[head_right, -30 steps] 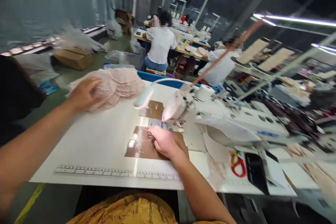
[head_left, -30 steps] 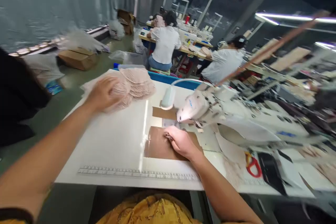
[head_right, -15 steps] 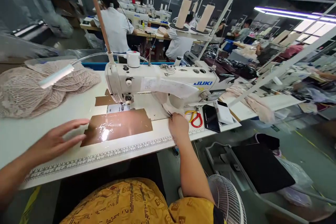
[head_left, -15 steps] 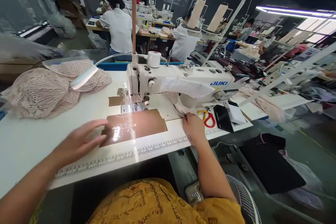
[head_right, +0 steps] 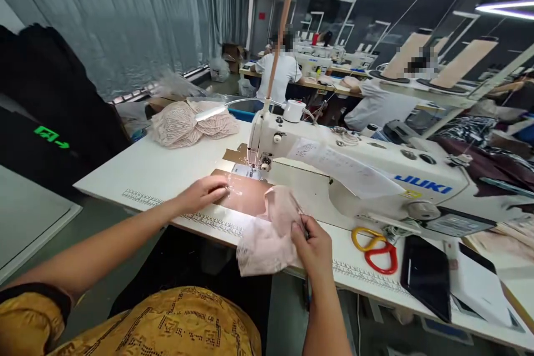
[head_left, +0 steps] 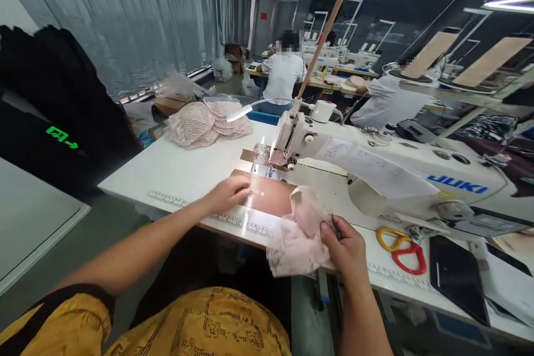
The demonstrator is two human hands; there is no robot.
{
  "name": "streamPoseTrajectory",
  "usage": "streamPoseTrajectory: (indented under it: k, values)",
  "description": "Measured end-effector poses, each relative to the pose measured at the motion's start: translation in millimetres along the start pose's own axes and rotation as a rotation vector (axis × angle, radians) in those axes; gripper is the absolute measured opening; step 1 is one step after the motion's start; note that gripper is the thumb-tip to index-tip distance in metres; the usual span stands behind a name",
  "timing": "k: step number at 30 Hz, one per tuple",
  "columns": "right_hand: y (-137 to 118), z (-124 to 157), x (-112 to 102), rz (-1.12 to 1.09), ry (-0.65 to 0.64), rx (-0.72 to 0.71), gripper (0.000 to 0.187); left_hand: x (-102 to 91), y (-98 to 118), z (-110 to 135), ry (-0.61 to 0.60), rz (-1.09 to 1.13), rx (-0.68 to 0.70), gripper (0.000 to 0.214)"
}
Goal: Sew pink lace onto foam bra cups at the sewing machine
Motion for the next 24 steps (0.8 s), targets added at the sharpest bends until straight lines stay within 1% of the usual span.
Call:
streamPoseTrajectory:
  k: [1, 3, 5, 7, 10, 13, 15, 17, 18, 20, 22, 24]
  values:
    - [8, -2, -3, 0.042, 0.013, -0.004, 0.026, -9.0, -13, -10, 0.031, -0.045, -0.047, 0.036]
    - [15, -5, -2, 0.103, -0.014, -0.037, 0.027, -27.8, -40, -34, 0.115, -0.133, -0.165, 0.041]
    - [14, -6, 1, 0.128, -0.045, -0.066, 0.029, -41.1, -63, -58, 0.162, -0.213, -0.283, 0.051]
    - [12, -6, 2, 0.135, -0.051, -0.072, 0.030, -49.7, -81, -81, 0.178, -0.277, -0.384, 0.060]
    - [12, -4, -1, 0.144, -0.037, -0.049, 0.030, -57.4, -93, -109, 0.186, -0.351, -0.480, 0.068]
    - [15, -3, -1, 0.153, -0.035, -0.043, 0.031, -61.7, -96, -130, 0.184, -0.406, -0.533, 0.071]
    - [16, -3, 0, 0.147, -0.036, -0.047, 0.031, -63.8, -96, -139, 0.180, -0.434, -0.563, 0.071]
    - [18, -2, 0, 0.143, -0.031, -0.045, 0.030, -63.2, -91, -140, 0.168, -0.460, -0.572, 0.069]
    - [18, -2, 0, 0.141, -0.032, -0.042, 0.030, -60.7, -87, -136, 0.157, -0.473, -0.562, 0.068]
    - [19, 0, 1, 0.130, -0.039, -0.033, 0.029, -49.1, -74, -119, 0.112, -0.492, -0.508, 0.066]
    - [19, 1, 3, 0.111, -0.062, -0.021, 0.027, -29.1, -55, -86, 0.041, -0.500, -0.410, 0.066]
    - [18, 3, 4, 0.091, -0.078, -0.016, 0.026, -7.4, -32, -43, -0.029, -0.487, -0.276, 0.065]
Point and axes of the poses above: each hand's wrist, its own z-axis away from the middle knuckle, its own x-axis out of the palm, y = z × x, the point moved 10 cm from there along -z, towards the middle knuckle, and after that the axes turned 13 degrees about -x, right-handed, at the moved point
